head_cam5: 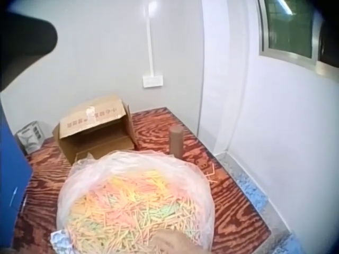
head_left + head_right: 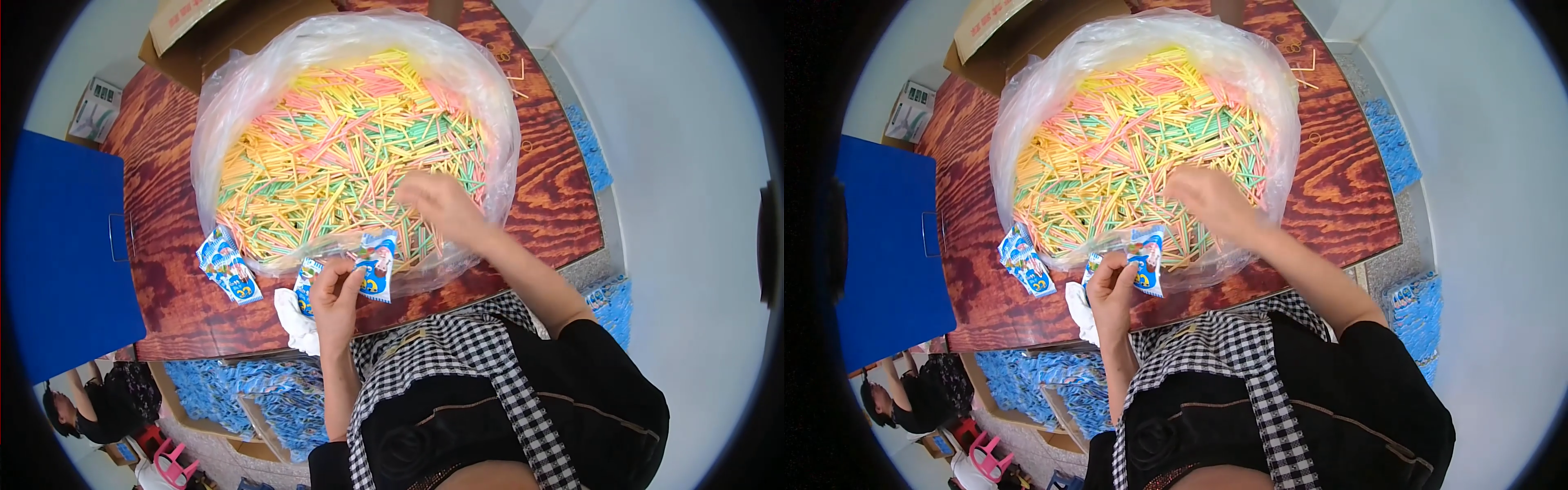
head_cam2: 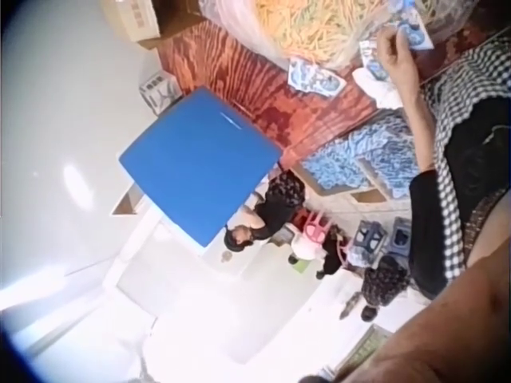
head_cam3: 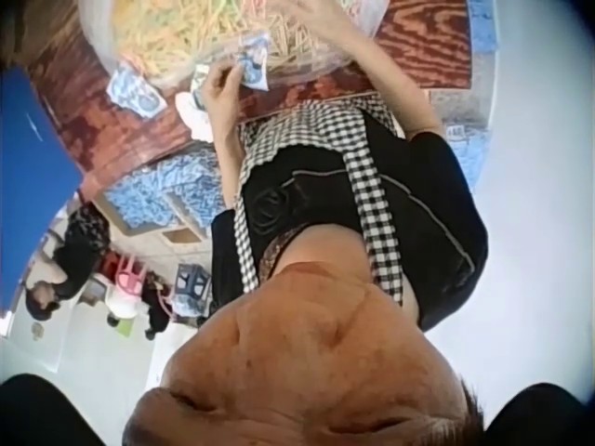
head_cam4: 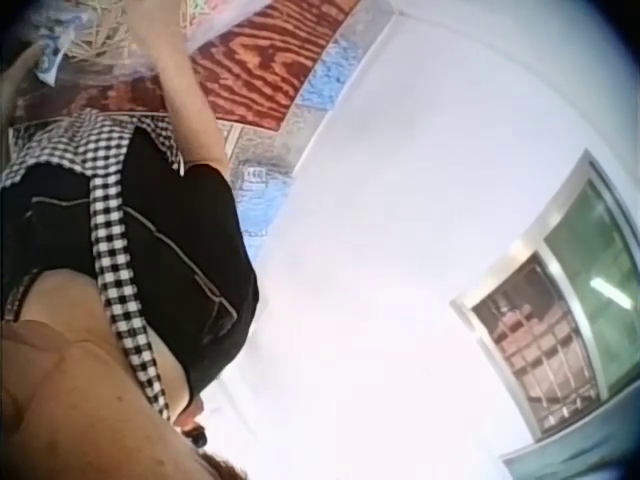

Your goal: Packing small colorful plastic sticks into blue packets at a workbench.

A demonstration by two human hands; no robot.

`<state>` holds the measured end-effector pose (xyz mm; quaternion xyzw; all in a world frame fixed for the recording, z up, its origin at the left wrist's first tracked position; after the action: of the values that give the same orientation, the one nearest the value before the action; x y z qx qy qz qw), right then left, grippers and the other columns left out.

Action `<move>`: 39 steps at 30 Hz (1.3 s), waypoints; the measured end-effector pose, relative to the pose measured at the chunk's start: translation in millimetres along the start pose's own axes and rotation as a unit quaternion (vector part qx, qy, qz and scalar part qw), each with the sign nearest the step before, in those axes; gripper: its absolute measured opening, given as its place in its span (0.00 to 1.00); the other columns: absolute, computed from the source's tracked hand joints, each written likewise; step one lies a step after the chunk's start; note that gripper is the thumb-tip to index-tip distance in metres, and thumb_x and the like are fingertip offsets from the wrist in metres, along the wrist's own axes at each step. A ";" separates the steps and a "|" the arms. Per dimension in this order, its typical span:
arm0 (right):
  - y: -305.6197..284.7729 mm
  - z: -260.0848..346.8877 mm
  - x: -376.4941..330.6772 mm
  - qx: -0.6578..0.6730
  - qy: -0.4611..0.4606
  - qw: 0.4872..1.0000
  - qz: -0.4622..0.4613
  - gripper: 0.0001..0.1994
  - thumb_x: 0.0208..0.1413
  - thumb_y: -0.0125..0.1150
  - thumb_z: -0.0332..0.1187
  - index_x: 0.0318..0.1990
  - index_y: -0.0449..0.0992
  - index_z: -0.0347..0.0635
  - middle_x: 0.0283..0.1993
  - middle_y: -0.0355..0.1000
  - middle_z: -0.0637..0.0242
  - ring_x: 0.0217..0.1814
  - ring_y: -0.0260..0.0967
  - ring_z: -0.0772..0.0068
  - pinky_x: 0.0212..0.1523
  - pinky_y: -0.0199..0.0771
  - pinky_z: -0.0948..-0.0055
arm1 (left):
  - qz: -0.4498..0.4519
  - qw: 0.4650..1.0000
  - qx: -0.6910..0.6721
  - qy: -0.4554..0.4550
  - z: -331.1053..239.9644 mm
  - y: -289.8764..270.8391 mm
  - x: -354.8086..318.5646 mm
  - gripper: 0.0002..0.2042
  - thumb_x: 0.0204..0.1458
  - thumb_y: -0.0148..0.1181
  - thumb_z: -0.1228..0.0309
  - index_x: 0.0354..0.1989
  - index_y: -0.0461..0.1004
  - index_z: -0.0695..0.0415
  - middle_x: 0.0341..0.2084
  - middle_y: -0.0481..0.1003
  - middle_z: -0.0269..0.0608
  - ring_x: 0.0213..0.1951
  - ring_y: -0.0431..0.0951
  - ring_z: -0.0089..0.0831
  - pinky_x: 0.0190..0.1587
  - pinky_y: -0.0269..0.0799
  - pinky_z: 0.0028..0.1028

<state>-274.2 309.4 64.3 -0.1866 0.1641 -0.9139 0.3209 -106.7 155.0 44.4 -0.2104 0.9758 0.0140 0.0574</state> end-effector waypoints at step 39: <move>23.8 -28.2 -17.6 0.425 0.344 0.816 0.186 0.11 0.60 0.55 0.33 0.47 0.72 0.38 0.33 0.72 0.70 0.28 0.67 0.81 0.26 0.64 0.81 | 0.026 0.986 -0.148 0.074 -26.2 23.8 50.7 0.03 0.57 0.53 0.77 0.36 0.73 0.60 0.53 0.68 0.44 0.55 0.66 0.31 0.57 0.60 0.30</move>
<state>-261.5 308.2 25.5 0.3288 -0.1096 -0.8203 0.4549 -165.2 154.6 64.5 -0.1912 0.9697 0.1445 -0.0478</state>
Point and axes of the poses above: each hand's wrist, its own x-axis towards the middle knuckle, its own y-axis out of the palm, z = x × y, the point moved 4 cm from there along x, towards the middle knuckle
